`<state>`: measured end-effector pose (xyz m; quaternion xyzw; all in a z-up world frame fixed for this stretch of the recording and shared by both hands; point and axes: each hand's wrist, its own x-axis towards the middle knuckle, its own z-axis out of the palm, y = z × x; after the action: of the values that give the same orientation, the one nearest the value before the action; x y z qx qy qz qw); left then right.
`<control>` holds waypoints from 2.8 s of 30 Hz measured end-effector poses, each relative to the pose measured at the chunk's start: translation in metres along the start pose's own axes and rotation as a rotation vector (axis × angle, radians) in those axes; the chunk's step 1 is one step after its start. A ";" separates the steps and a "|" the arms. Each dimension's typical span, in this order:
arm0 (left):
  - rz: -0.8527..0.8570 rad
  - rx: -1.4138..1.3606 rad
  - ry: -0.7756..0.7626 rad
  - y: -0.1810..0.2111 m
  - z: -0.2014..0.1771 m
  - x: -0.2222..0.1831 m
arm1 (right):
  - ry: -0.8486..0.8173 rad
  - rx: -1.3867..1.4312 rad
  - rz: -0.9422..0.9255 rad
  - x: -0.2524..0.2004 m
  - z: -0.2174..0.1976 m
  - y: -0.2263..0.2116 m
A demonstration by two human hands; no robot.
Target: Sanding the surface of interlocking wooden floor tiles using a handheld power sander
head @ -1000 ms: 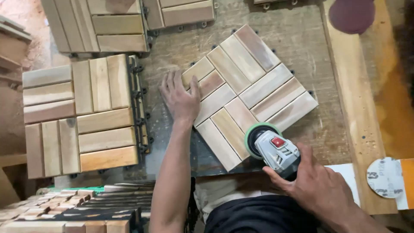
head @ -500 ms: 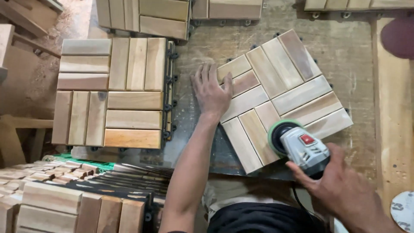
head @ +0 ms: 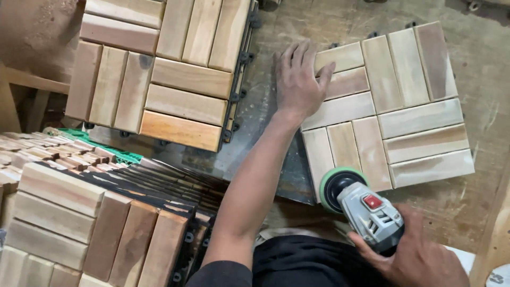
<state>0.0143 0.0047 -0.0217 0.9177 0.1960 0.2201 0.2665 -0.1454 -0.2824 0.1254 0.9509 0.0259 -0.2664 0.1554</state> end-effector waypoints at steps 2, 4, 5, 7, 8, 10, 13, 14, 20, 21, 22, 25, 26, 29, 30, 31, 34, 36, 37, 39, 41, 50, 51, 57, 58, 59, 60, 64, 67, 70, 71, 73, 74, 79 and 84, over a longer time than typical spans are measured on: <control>-0.005 0.016 -0.002 0.002 0.001 0.001 | 0.191 -0.023 -0.126 -0.011 0.024 0.000; 0.003 0.034 0.006 -0.001 -0.001 0.008 | 0.399 -0.028 -0.242 -0.014 0.031 -0.010; -0.003 0.022 -0.091 -0.002 -0.004 0.008 | 0.355 -0.052 -0.221 -0.018 0.026 -0.016; -0.009 0.007 -0.191 -0.002 -0.015 0.014 | 0.309 -0.078 -0.197 -0.016 0.003 -0.025; -0.048 -0.058 -0.330 -0.001 -0.023 0.021 | 0.013 -0.031 -0.086 -0.010 -0.014 -0.028; -0.100 -0.125 -0.475 0.001 -0.033 0.028 | -0.284 0.009 0.042 -0.005 -0.022 -0.024; -0.109 -0.156 -0.535 -0.003 -0.039 0.034 | 0.061 -0.036 -0.107 -0.002 0.004 -0.010; -0.098 -0.186 -0.550 -0.005 -0.039 0.035 | 0.198 0.014 -0.209 -0.002 0.011 -0.009; -0.204 -0.604 -0.657 0.004 -0.083 0.040 | -0.025 0.048 -0.079 0.015 -0.043 -0.032; -0.245 -0.684 -0.696 0.006 -0.092 0.041 | 0.043 0.068 -0.141 0.021 -0.045 -0.029; -0.243 -0.691 -0.693 0.007 -0.095 0.041 | 0.048 0.064 -0.137 0.023 -0.053 -0.032; -0.371 -0.824 -0.691 0.005 -0.105 0.044 | -0.085 0.139 -0.069 0.032 -0.074 -0.044; -0.383 -0.865 -0.695 0.003 -0.103 0.044 | -0.066 0.135 -0.090 0.035 -0.077 -0.045; -0.365 -0.952 -0.682 -0.006 -0.097 0.040 | -0.094 0.154 -0.073 0.036 -0.099 -0.060; -0.326 -1.001 -0.667 -0.007 -0.094 0.039 | -0.135 0.179 -0.028 0.036 -0.110 -0.066; -0.325 -1.002 -0.669 -0.007 -0.096 0.039 | -0.135 0.179 -0.025 0.039 -0.111 -0.068; -0.302 -0.990 -0.669 -0.007 -0.097 0.040 | -0.079 0.187 -0.092 0.051 -0.115 -0.072; -0.303 -0.968 -0.648 -0.008 -0.094 0.039 | 0.018 0.250 -0.171 0.058 -0.119 -0.076; -0.297 -0.968 -0.652 -0.009 -0.093 0.039 | 0.021 0.255 -0.166 0.057 -0.125 -0.080; -0.306 -0.951 -0.657 -0.010 -0.092 0.039 | -0.023 0.280 -0.171 0.056 -0.138 -0.086; -0.296 -0.971 -0.632 -0.008 -0.094 0.039 | 0.000 0.255 -0.182 0.058 -0.128 -0.081; -0.320 -0.887 -0.633 -0.010 -0.075 0.035 | -0.130 0.032 -0.193 0.017 -0.072 -0.048; -0.291 -0.857 -0.626 -0.011 -0.064 0.034 | -0.072 0.025 -0.193 0.016 -0.060 -0.040; 0.084 0.063 -0.251 -0.003 -0.027 0.017 | -0.121 0.324 0.089 0.029 -0.069 0.005; 0.104 0.052 -0.258 0.000 -0.020 0.013 | -0.118 0.333 0.111 0.033 -0.083 0.011; 0.133 0.134 -0.128 0.002 -0.015 0.009 | -0.172 0.382 0.186 0.036 -0.096 0.016; 0.162 0.213 0.004 0.003 -0.009 0.005 | -0.225 0.431 0.262 0.040 -0.110 0.022; 0.163 0.411 -0.107 0.025 -0.009 -0.002 | -0.154 0.567 0.345 0.056 -0.111 0.053; 0.129 0.422 -0.341 0.045 -0.018 -0.002 | -0.024 0.632 0.336 0.064 -0.109 0.069; 0.185 0.425 -0.425 0.058 -0.017 0.000 | -0.067 0.624 0.395 0.068 -0.121 0.070; 0.202 0.408 -0.460 0.062 -0.018 0.001 | -0.075 0.639 0.379 0.068 -0.122 0.069; 0.219 0.393 -0.495 0.067 -0.019 0.001 | -0.084 0.656 0.360 0.067 -0.123 0.064; 0.242 0.403 -0.501 0.067 -0.018 0.001 | -0.117 0.597 0.314 0.066 -0.123 0.060; 0.272 0.309 -0.510 0.063 -0.021 -0.001 | -0.161 0.626 0.188 0.066 -0.122 0.037; 0.260 0.068 -0.225 0.054 -0.017 -0.009 | -0.172 0.495 0.109 0.071 -0.119 0.027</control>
<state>0.0116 -0.0352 0.0197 0.9626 0.0522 0.1419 0.2247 -0.0215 -0.2734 0.1925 0.9337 -0.1046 -0.3359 -0.0662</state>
